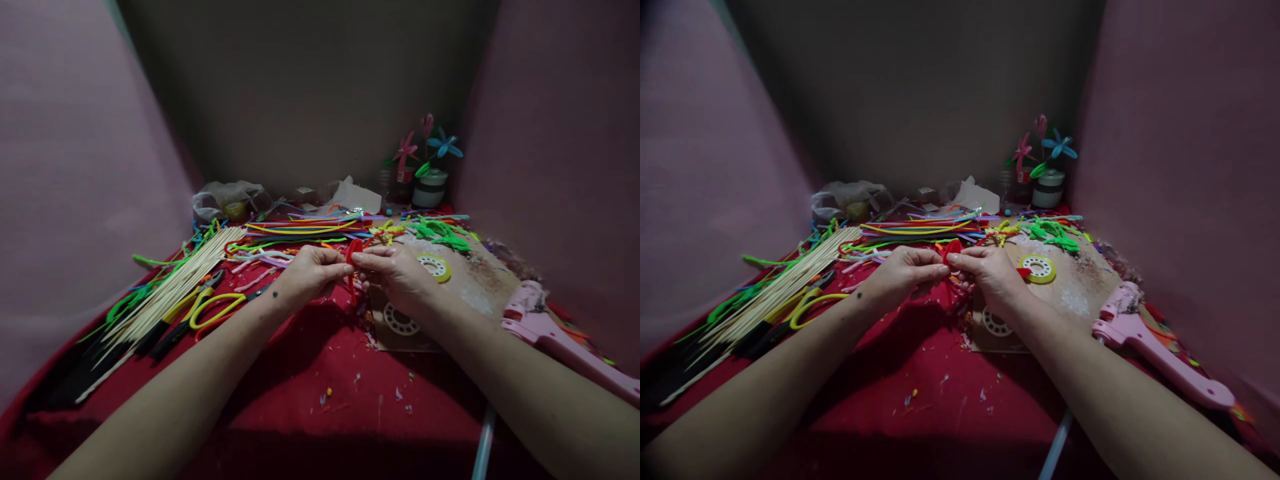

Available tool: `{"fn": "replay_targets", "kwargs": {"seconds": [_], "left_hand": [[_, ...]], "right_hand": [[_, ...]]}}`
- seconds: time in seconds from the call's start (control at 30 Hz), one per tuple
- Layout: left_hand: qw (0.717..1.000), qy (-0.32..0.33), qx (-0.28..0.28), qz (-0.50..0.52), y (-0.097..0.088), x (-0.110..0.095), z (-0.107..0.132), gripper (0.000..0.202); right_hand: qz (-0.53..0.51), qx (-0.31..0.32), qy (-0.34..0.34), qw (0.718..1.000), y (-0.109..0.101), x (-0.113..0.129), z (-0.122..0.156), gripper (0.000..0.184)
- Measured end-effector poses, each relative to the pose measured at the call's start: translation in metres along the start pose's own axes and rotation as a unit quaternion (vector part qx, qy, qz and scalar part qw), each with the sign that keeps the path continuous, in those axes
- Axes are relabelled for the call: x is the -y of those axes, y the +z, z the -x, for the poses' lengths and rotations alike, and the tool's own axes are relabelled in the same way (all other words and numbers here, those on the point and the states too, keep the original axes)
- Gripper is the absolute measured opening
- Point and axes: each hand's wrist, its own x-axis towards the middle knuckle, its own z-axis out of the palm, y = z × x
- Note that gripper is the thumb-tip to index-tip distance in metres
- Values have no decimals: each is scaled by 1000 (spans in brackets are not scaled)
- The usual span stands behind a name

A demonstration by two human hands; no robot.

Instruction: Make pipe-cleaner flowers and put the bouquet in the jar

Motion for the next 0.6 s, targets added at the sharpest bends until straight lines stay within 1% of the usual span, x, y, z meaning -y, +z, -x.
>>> {"fn": "replay_targets", "kwargs": {"seconds": [0.1, 0.2, 0.3, 0.37, 0.4, 0.43, 0.5, 0.6], "left_hand": [[1000, 3, -13, -5, 2, 1, 0, 19], [999, 9, -25, -37, 3, 1, 0, 18], [993, 50, -88, -57, 0, 1, 0, 19], [990, 69, -117, -21, -3, 0, 0, 20], [991, 70, -114, 10, -4, 0, 0, 20], [992, 66, -100, 42, -6, 0, 0, 20], [992, 53, -59, 95, -7, 1, 0, 21], [991, 43, -17, 129, -7, 4, -1, 19]], "right_hand": [[11, 15, -6, 1000, 0, -3, -1, 21], [34, -2, -11, 999, 3, -1, 0, 20], [55, -37, -1, 998, 6, 4, 4, 21], [73, -39, -4, 997, 8, 6, 6, 22], [89, -27, -11, 996, 8, 7, 7, 22], [107, -9, -18, 994, 9, 6, 8, 22], [133, 32, -32, 990, 9, 5, 8, 21], [133, 76, -33, 988, 8, 2, 7, 21]]}}
